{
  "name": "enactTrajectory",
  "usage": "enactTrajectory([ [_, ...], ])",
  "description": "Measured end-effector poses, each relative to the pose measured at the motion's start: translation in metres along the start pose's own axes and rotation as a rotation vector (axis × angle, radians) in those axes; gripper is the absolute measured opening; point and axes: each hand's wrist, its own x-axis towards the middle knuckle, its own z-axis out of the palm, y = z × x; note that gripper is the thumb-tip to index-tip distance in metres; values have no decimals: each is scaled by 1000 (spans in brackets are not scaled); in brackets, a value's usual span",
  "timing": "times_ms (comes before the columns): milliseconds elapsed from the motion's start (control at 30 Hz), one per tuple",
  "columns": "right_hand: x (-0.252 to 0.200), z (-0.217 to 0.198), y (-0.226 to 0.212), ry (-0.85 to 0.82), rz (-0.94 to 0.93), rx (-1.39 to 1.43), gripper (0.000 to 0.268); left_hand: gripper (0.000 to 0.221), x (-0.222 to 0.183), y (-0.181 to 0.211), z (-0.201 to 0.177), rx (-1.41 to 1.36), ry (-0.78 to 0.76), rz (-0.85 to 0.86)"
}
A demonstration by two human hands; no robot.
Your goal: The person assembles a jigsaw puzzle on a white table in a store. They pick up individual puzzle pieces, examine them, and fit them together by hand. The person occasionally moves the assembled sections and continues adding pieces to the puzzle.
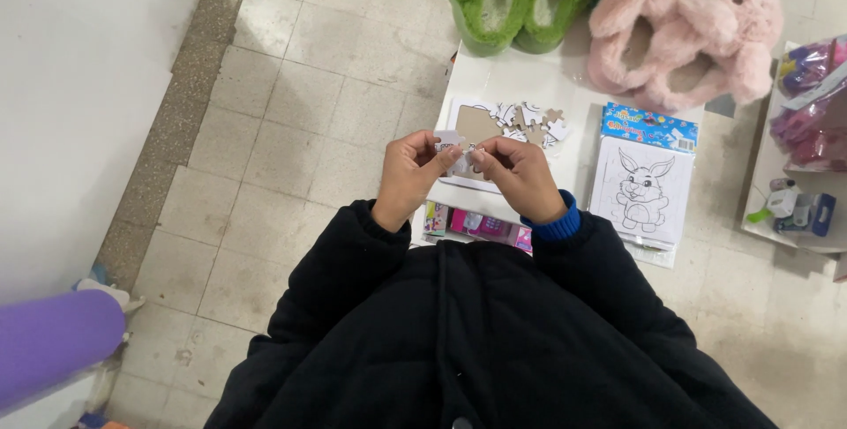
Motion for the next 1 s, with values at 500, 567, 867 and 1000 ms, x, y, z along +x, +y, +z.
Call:
enactTrajectory([
  [500,5,35,5,-101,-33,185,15,20,-22,-15,-25,93,84,153],
  [567,9,39,7,-146,-31,171,15,19,-33,-2,-26,85,122,170],
  [867,33,32,31,-278,12,240,14,15,-71,19,-97,108,432,328],
  [1000,35,48,14,-301,15,265,15,14,-81,24,-90,64,380,279],
])
